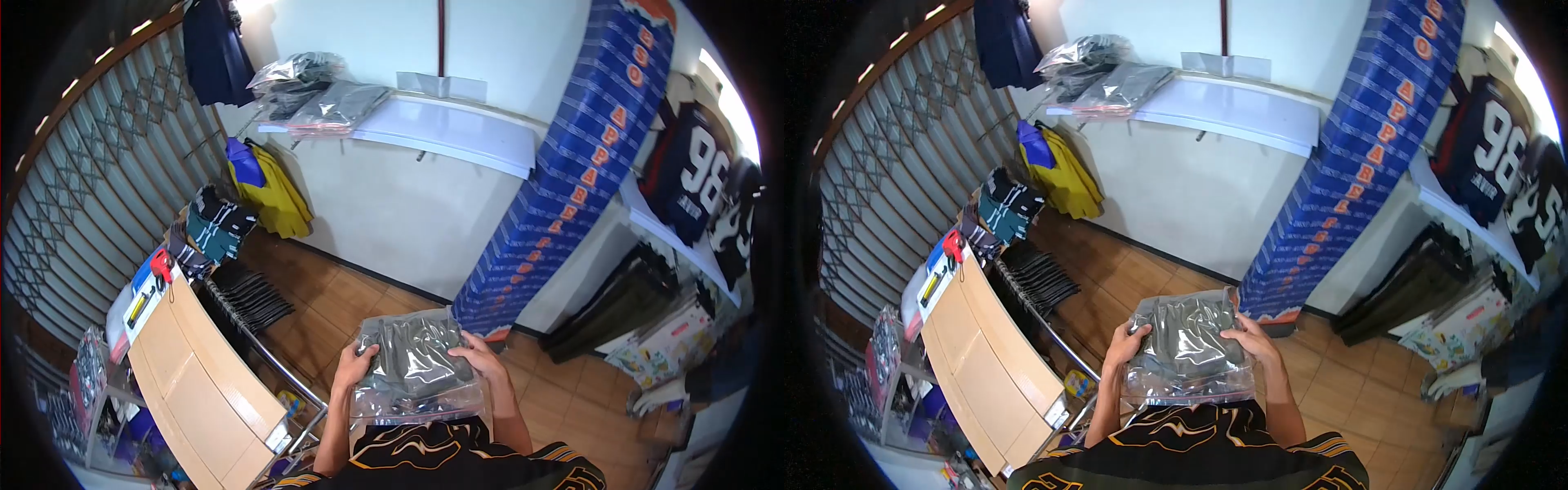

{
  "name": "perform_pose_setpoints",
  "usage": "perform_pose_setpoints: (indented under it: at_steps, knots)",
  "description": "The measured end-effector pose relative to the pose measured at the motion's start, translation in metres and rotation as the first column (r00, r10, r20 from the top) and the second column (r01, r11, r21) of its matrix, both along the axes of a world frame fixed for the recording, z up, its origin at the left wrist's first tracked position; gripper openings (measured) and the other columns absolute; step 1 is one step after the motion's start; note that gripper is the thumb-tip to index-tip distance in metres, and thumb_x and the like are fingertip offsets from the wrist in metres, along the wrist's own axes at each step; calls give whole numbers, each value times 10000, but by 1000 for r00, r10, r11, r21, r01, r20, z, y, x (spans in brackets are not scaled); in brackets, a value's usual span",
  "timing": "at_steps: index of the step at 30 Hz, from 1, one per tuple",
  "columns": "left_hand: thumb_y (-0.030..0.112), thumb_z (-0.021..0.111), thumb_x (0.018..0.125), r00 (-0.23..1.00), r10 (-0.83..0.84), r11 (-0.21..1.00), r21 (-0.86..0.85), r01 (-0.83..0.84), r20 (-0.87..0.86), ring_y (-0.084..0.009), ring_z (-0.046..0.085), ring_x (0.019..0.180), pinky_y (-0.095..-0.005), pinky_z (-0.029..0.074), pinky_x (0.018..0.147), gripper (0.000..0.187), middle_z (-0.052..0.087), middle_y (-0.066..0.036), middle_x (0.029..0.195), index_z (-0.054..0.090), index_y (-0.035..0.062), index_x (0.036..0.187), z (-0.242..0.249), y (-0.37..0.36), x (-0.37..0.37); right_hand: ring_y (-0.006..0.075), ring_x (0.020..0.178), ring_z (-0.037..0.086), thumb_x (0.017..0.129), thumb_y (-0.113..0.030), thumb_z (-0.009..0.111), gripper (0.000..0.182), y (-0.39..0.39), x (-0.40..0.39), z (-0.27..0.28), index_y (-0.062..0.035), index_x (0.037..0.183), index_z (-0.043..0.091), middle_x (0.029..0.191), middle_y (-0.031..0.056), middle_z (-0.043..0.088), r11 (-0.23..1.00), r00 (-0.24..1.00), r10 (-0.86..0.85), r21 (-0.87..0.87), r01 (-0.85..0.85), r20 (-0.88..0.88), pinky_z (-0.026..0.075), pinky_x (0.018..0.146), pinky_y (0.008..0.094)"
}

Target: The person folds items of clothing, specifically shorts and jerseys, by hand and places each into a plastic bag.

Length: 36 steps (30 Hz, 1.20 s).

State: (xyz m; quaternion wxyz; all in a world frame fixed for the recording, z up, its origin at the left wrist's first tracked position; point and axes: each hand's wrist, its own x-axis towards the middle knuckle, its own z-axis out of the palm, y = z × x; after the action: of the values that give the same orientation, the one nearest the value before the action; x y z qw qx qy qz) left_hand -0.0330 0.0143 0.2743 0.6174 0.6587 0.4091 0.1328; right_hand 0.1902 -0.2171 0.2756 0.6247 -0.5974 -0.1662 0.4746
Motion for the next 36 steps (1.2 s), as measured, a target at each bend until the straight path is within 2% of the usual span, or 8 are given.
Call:
perform_pose_setpoints:
  at_steps: [12,14,17,26,32,34,35,36]
  knots:
    - [87,683,915,921,208,977,-118,-178,330,-108,629,909,-272,513,834,326,707,-30,1041,654,-10,1225,55,88,76,124,975,620,854,-40,731,667,137,112,69,-89,1471,484,1150,54,658,963,933,266,-95,-250,241,512,860,275]
    - [74,687,909,899,165,983,9,-185,406,-103,619,954,-268,502,867,368,698,-28,1087,635,-13,1263,64,124,95,115,972,614,839,-31,741,697,166,130,88,-57,1477,462,1143,46,650,970,940,238,-101,-219,246,506,855,268]
    - [72,698,903,860,97,982,91,-164,501,-95,600,994,-271,486,911,450,680,-17,1131,596,-13,1332,116,175,130,101,1021,594,821,-22,737,798,211,159,124,10,1525,362,1227,36,630,944,939,198,204,-260,281,489,871,257]
    - [85,716,891,808,-238,875,480,-64,540,-125,622,1031,-278,483,938,471,689,-47,1150,586,-28,1329,256,397,262,169,1159,583,791,-5,720,835,389,259,236,-4,1541,352,1369,88,575,898,846,-65,401,-182,529,446,1025,309]
    - [137,721,903,852,-375,782,619,78,366,-115,647,942,-280,520,861,415,721,-61,1075,623,-34,1269,319,554,361,151,965,646,819,-84,738,813,526,327,267,-45,1540,363,1227,99,641,874,792,-269,484,-37,547,539,827,297]
    - [189,732,903,889,-338,718,695,31,310,-106,640,913,-264,517,849,436,726,-67,1038,626,-50,1252,320,602,392,139,786,649,820,-125,752,825,566,350,264,-80,1546,361,1080,85,678,897,788,-267,442,-7,555,538,606,292]
    - [259,746,889,922,-301,695,718,37,244,-205,684,996,-318,526,903,543,722,-162,1121,586,-33,1317,313,633,409,129,678,627,843,-190,762,775,581,352,266,-87,1518,394,957,73,686,901,770,-298,433,31,565,489,481,283]
    - [259,746,889,921,-303,697,716,41,243,-205,684,996,-318,526,903,543,722,-162,1121,586,-33,1317,304,648,422,129,678,627,843,-190,762,775,591,358,266,-87,1518,394,957,73,686,902,769,-299,431,35,564,489,481,283]
